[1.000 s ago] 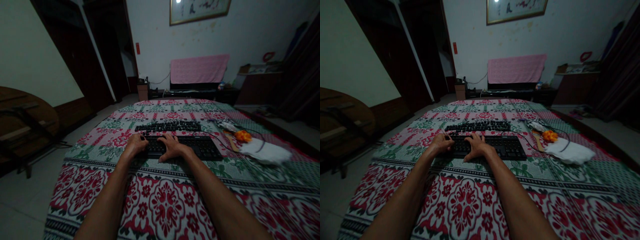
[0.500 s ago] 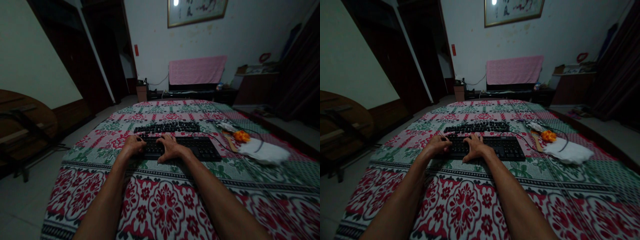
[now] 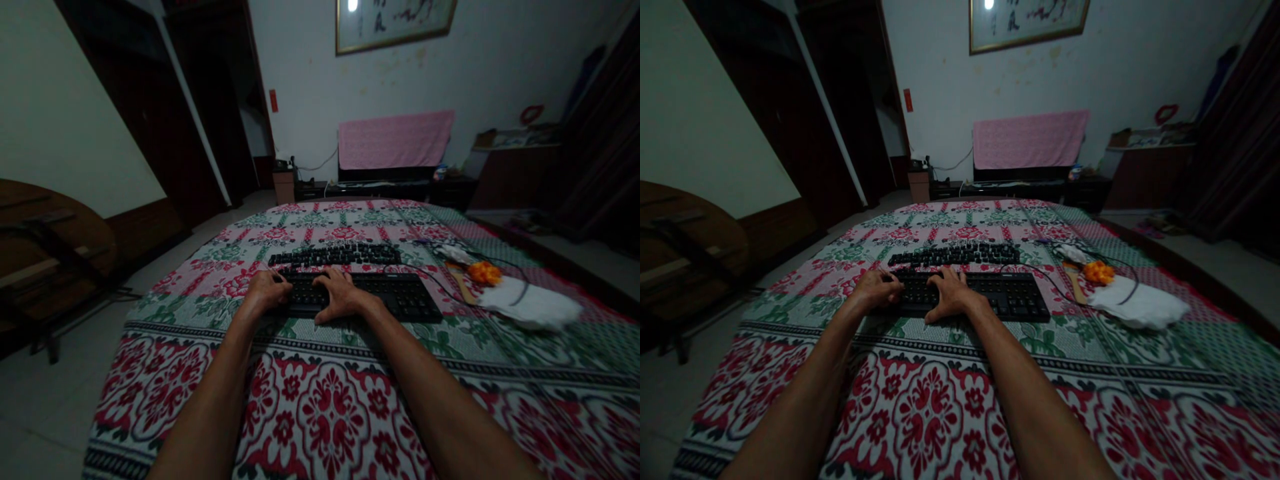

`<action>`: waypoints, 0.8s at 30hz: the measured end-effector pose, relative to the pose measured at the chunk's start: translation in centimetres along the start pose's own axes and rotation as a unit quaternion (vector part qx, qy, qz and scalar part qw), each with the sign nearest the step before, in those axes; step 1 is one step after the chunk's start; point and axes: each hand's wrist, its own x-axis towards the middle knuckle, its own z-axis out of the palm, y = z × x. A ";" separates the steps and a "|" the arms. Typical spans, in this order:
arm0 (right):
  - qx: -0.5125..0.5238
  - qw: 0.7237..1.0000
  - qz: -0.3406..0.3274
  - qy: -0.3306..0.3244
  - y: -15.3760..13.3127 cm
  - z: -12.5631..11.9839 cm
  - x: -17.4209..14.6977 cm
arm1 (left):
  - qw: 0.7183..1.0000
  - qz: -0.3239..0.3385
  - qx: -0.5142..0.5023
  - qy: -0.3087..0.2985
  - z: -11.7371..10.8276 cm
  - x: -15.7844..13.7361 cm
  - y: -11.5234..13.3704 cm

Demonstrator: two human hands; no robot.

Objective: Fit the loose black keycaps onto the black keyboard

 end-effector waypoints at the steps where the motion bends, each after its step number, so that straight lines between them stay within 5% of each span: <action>1: 0.001 1.000 0.000 -0.001 0.0 0.0 0.0 | 1.000 0.004 0.011 0.006 0.0 -0.1 0.1; 10: -0.006 1.000 0.005 -0.005 -0.3 -0.2 -0.1 | 0.996 0.059 0.063 0.040 -0.2 -0.1 0.2; 24: -0.011 1.000 0.008 -0.013 -0.1 -0.1 0.0 | 0.994 0.042 0.096 0.007 -0.4 0.3 0.0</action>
